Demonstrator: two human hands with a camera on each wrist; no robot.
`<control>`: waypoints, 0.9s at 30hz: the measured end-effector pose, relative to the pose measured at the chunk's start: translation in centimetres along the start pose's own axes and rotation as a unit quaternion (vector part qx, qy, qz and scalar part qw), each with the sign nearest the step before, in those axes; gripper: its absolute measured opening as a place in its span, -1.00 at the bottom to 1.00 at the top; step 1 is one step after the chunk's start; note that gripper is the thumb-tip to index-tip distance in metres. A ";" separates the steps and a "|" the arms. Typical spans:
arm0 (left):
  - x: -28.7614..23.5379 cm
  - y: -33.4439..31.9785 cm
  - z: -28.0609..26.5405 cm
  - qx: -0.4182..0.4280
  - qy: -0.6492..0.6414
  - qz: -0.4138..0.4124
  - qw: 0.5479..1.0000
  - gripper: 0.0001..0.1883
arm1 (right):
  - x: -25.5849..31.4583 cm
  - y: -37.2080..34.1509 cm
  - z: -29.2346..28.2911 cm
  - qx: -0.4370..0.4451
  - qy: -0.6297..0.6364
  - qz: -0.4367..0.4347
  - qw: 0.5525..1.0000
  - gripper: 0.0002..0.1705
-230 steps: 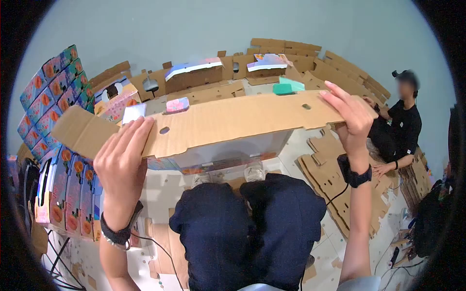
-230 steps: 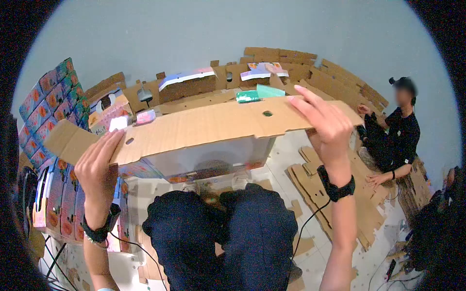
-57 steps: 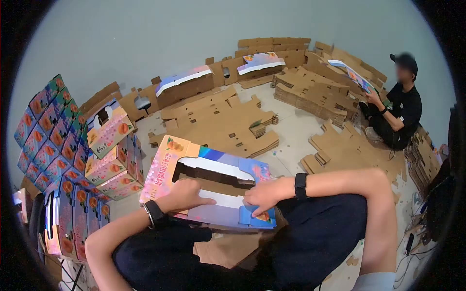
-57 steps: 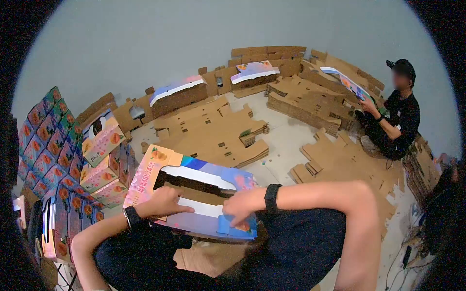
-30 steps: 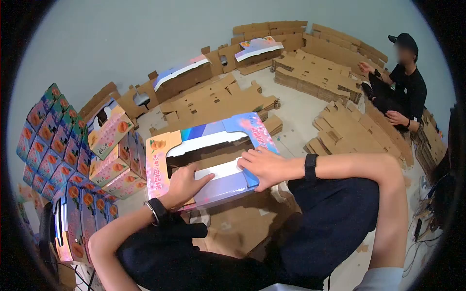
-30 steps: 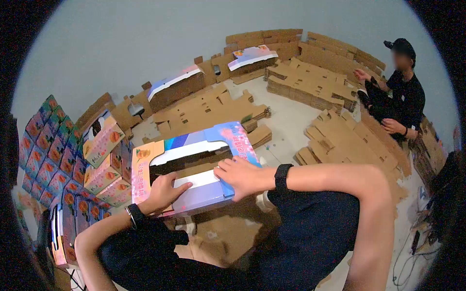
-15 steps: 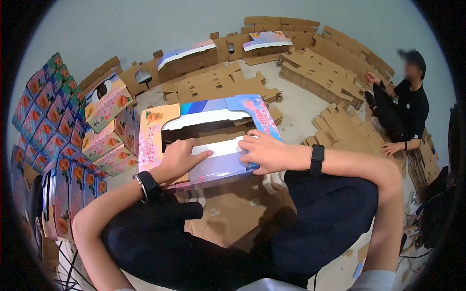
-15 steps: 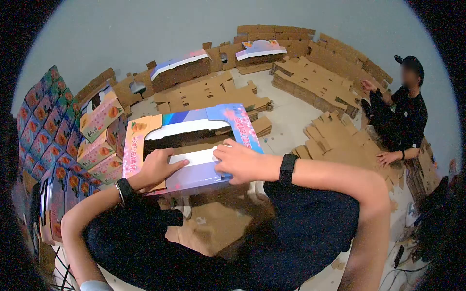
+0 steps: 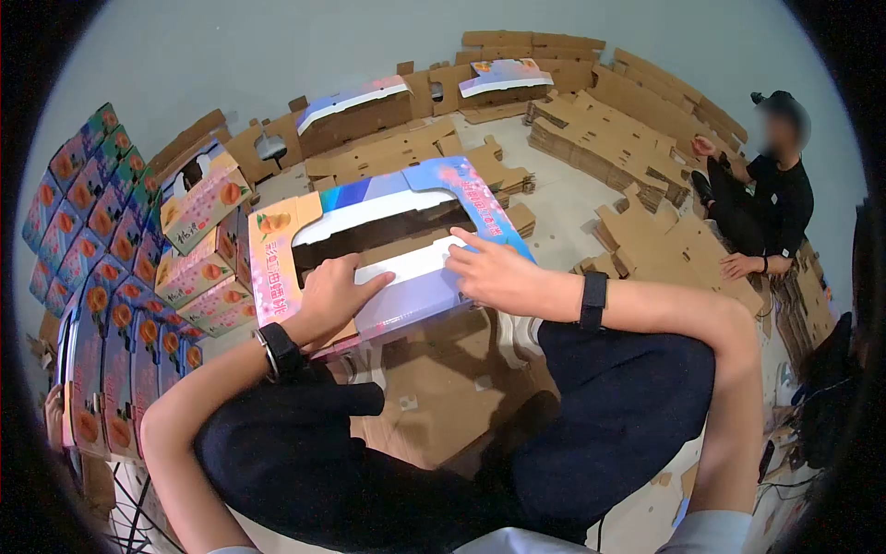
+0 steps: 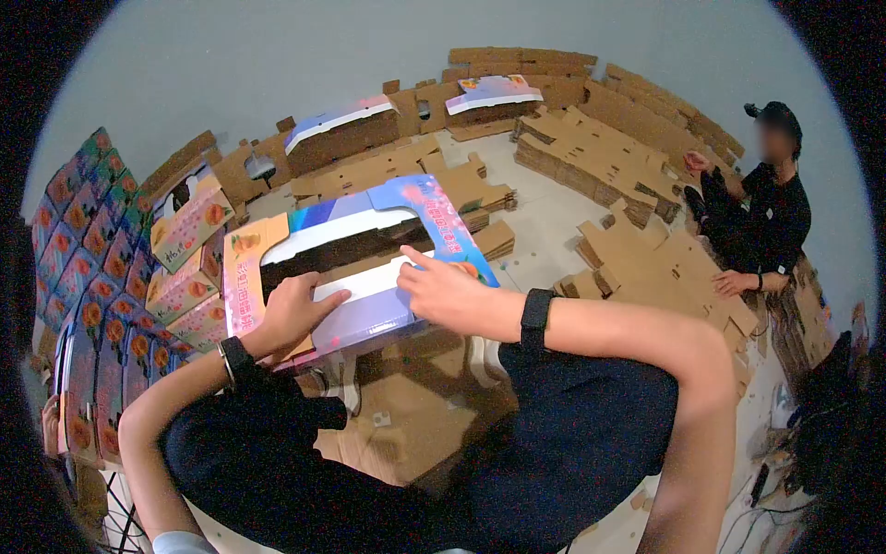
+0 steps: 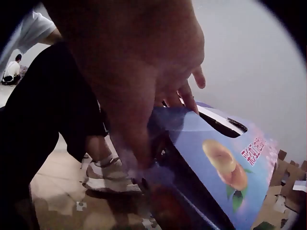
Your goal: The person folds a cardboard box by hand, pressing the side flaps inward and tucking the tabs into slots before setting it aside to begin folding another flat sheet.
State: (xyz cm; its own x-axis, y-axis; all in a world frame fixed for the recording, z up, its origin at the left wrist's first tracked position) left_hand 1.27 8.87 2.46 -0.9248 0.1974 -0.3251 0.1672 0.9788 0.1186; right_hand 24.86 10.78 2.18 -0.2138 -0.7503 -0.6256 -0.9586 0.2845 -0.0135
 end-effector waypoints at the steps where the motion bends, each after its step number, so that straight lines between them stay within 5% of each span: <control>1: 0.2 0.0 0.0 0.017 -0.016 -0.006 1.000 -0.41 | -0.2 0.1 -0.3 0.003 0.034 -0.016 0.999 -0.79; 10: 0.3 -0.6 0.3 0.105 -0.017 0.037 0.994 -0.36 | 0.6 0.4 -1.8 0.120 0.290 -0.020 0.949 -0.63; 17: 0.9 -0.3 1.0 0.113 -0.012 0.046 0.992 -0.35 | 1.5 -0.2 -2.5 0.133 0.317 -0.029 0.939 -0.65; 20: 1.2 0.2 0.8 0.077 -0.007 -0.001 0.997 -0.39 | 1.6 -0.1 -2.3 0.037 0.216 -0.019 0.975 -0.41; 25: -1.0 0.3 0.1 0.019 -0.070 0.002 0.997 -0.44 | 1.7 1.2 -2.0 -0.019 0.210 0.075 0.975 -0.14; 27: -2.7 0.2 -0.3 0.010 -0.087 0.028 0.996 -0.48 | 1.6 1.2 -2.7 -0.122 0.225 0.112 0.960 0.05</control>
State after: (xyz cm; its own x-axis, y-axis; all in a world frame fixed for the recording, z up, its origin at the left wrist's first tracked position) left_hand 3.70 8.53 3.65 -0.8407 0.2568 -0.4768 0.2253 0.9665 0.1232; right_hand 22.89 8.32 3.31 -0.4263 -0.8842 -0.1907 -0.8829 0.3609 0.3003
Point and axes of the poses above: each hand's wrist, its own y-axis towards the middle knuckle, its own z-axis out of the palm, x = y × z, the point moved 2 cm from there along y, towards the middle knuckle, and after that the axes turned 5 degrees about x, right-handed, at the moved point
